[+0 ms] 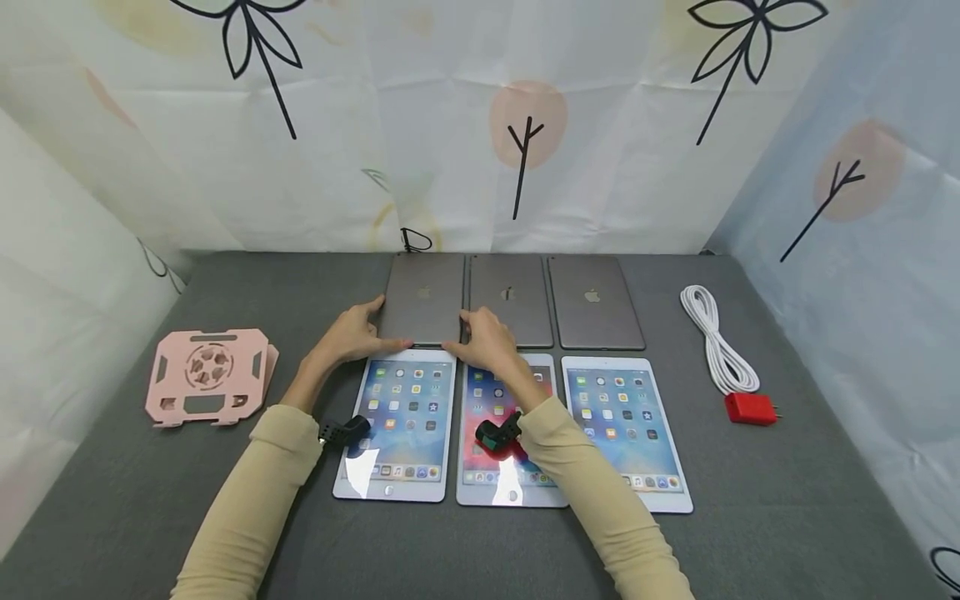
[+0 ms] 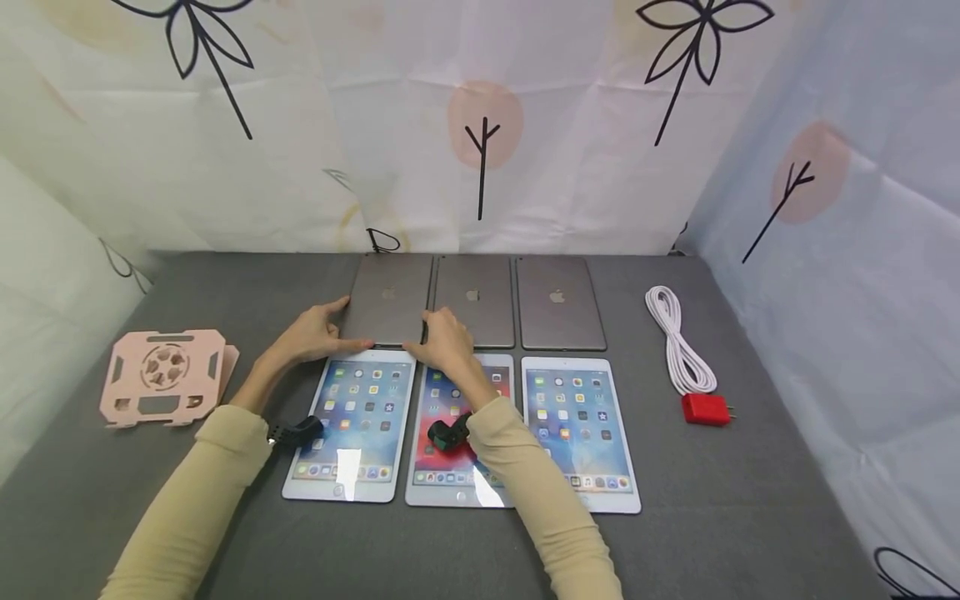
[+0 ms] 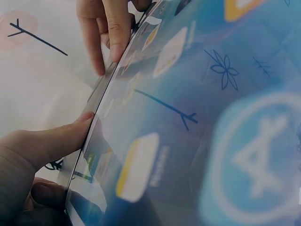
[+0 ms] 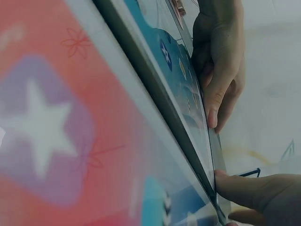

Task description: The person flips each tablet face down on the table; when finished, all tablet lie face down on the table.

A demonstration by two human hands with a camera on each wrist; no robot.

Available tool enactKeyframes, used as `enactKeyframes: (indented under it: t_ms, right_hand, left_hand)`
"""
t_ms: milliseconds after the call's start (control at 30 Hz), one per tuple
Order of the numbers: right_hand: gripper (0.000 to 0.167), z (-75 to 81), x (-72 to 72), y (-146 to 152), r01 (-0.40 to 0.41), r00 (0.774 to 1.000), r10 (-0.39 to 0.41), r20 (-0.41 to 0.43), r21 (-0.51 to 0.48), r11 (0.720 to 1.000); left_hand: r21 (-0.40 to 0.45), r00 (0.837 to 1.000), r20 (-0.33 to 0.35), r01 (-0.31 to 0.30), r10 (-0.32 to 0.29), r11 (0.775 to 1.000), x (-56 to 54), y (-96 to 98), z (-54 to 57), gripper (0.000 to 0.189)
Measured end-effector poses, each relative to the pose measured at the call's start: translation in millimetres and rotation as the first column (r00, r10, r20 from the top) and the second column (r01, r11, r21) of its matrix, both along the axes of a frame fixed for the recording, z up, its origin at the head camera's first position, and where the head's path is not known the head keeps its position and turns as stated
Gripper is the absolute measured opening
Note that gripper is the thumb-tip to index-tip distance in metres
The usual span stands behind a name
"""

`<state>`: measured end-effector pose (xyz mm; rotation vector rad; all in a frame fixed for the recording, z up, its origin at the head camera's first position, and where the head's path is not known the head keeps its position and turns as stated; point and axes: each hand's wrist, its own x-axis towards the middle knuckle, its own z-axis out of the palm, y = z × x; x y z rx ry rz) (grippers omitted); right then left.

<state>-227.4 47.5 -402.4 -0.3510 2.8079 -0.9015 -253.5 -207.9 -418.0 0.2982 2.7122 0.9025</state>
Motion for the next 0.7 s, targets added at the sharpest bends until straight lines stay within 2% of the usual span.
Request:
enactKeyframes:
  t_ms: [167,333,467,700]
  right_hand:
    - [0.057,3.7,5.3,7,-0.049,0.999,0.048,-0.018,-0.070,0.996]
    - [0.053,8.9,12.8,16,-0.104,0.994,0.105,0.000,-0.098,0.990]
    - [0.054,12.3,20.6,28,-0.143,0.990,0.144,0.007,-0.082,0.986]
    - [0.057,21.7,40.7,64,-0.131,0.991,0.131,0.001,-0.057,0.990]
  left_hand:
    - [0.036,0.999,-0.032,-0.020,0.021,0.999,5.1,2.6,0.8,0.107]
    - [0.089,0.999,-0.046,-0.019,0.024,0.996,12.9,8.8,3.9,0.091]
    - [0.096,0.997,-0.074,0.011,-0.004,0.995,20.9,20.4,6.7,0.082]
    - [0.142,0.984,-0.159,0.099,-0.076,0.985,36.8,50.2,19.2,0.080]
